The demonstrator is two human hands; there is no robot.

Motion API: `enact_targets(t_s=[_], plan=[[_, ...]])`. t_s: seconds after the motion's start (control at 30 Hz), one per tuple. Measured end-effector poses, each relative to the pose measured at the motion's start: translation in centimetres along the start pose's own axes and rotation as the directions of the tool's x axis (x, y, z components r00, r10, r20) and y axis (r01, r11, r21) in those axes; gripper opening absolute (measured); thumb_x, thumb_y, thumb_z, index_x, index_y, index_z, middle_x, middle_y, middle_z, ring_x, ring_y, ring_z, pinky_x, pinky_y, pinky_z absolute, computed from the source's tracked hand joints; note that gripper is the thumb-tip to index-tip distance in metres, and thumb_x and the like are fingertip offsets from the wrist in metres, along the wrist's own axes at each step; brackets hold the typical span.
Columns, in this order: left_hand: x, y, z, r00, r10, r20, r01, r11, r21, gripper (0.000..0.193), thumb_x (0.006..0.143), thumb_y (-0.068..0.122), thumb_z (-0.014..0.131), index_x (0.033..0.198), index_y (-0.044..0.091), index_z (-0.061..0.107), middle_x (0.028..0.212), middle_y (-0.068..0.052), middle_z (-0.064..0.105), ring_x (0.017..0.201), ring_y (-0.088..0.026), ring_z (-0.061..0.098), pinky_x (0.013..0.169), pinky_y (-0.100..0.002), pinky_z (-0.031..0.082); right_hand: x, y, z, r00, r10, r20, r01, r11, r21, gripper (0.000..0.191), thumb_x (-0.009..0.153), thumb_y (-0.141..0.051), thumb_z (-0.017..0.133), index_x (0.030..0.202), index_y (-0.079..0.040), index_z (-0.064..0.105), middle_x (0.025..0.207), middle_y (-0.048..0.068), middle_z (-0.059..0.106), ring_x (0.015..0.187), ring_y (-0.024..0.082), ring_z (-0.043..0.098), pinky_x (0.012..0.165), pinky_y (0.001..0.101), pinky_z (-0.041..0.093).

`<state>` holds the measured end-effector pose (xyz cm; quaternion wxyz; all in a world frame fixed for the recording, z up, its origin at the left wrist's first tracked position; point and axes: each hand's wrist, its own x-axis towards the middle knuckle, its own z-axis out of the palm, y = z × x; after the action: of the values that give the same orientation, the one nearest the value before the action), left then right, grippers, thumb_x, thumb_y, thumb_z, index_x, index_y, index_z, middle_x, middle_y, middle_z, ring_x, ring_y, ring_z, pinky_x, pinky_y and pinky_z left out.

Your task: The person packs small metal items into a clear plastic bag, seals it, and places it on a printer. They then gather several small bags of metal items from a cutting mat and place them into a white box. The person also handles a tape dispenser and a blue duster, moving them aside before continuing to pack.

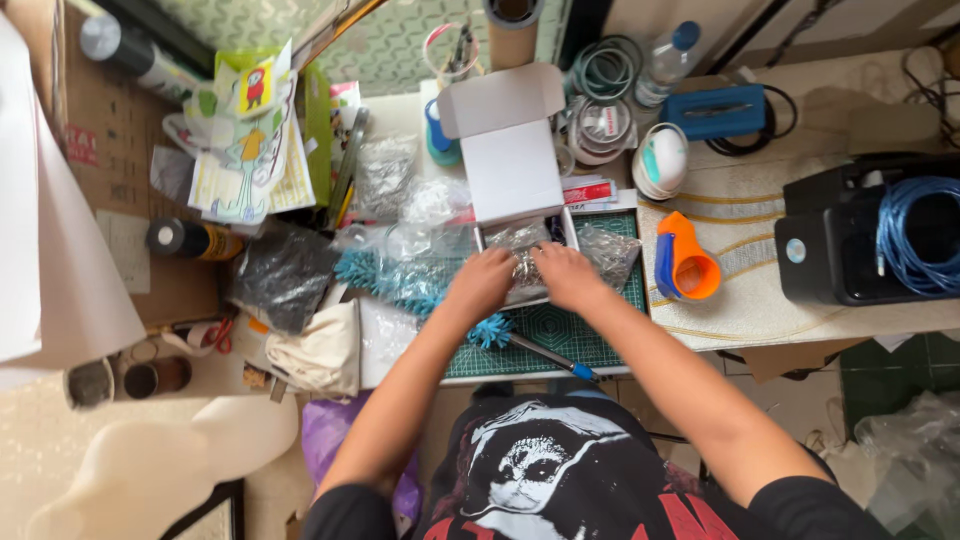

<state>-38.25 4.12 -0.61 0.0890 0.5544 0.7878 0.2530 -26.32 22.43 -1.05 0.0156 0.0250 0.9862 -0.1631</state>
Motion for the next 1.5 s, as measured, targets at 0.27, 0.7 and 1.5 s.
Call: enact_targets(t_s=[0.27, 0.7, 1.5], plan=[[7.1, -0.1, 3.0, 0.755, -0.379, 0.535, 0.34, 0.924, 0.175, 0.02, 0.085, 0.009, 0.063, 0.099, 0.003, 0.074, 0.109, -0.024, 0.073, 0.104, -0.038, 0.07, 0.092, -0.049, 0.053, 0.6, 1.6, -0.7, 0.976, -0.048, 0.212, 0.07, 0.993, -0.095, 0.038, 0.08, -0.002, 0.064, 0.118, -0.005, 0.061, 0.107, 0.013, 0.064, 0.108, 0.033, 0.062, 0.091, 0.0447, 0.049], [1.3, 0.9, 5.5, 0.908, -0.204, 0.367, 0.052, 0.922, 0.383, 0.063, 0.097, 0.02, 0.05, 0.154, -0.003, 0.035, 0.16, -0.023, 0.035, 0.148, -0.035, 0.036, 0.114, -0.047, 0.035, 0.3, 3.8, 0.4, 0.991, 0.128, 0.034, -0.132, 0.935, 0.329, 0.041, 0.086, -0.009, 0.058, 0.125, -0.006, 0.069, 0.122, 0.015, 0.07, 0.115, 0.031, 0.067, 0.103, 0.0408, 0.052], [2.1, 14.8, 1.0, 0.976, -0.174, 0.134, 0.211, 0.908, -0.362, 0.047, 0.086, 0.03, 0.074, 0.126, 0.007, 0.063, 0.102, -0.019, 0.065, 0.092, -0.04, 0.065, 0.077, -0.05, 0.054, -13.4, 6.8, -10.1, 0.984, -0.007, -0.176, -0.006, 0.997, -0.071, 0.023, 0.077, -0.013, 0.074, 0.1, -0.011, 0.07, 0.128, 0.007, 0.066, 0.124, 0.026, 0.059, 0.09, 0.0447, 0.043]])
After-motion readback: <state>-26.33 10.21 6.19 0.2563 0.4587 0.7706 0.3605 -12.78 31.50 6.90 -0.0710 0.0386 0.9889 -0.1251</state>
